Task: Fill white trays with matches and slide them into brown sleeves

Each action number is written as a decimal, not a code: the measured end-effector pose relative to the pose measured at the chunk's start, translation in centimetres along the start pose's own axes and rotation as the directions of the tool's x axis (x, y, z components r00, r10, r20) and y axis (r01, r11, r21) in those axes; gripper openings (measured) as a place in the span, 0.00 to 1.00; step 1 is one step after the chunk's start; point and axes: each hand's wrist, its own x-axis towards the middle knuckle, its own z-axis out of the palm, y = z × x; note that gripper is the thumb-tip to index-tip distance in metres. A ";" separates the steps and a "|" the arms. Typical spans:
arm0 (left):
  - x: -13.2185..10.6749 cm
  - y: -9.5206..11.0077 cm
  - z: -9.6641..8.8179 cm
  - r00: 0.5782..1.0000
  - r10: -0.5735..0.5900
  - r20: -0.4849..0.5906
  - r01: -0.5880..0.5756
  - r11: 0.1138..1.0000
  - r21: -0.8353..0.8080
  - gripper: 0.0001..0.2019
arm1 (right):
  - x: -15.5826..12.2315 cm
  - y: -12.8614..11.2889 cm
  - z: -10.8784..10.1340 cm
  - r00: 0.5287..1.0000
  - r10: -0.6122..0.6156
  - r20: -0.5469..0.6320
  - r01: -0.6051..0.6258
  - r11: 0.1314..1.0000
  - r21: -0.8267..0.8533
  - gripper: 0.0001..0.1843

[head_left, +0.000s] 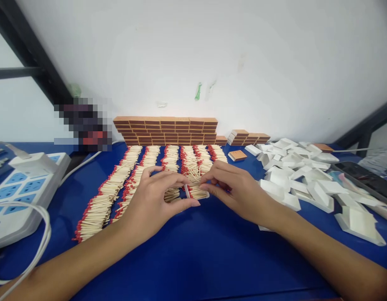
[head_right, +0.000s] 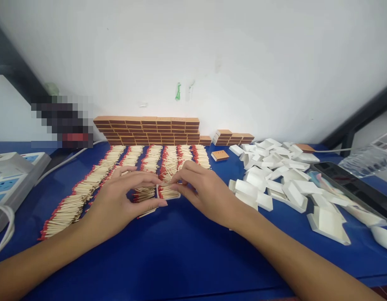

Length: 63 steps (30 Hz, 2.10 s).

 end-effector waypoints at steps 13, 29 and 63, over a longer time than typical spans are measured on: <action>0.9 -1.2 -0.7 0.941 -0.319 -0.109 0.305 0.944 -0.128 0.18 | -0.1 2.0 1.0 0.961 0.242 0.134 -0.226 0.966 -0.126 0.06; 0.8 -1.5 -0.4 0.956 -0.280 -0.092 0.271 0.957 -0.105 0.19 | -0.3 3.0 0.7 0.939 0.239 0.246 -0.195 0.962 -0.189 0.06; 0.8 -1.6 -0.3 0.975 -0.220 -0.025 0.221 0.975 0.034 0.17 | -0.1 3.0 -1.2 0.970 0.146 0.196 -0.129 0.987 -0.099 0.07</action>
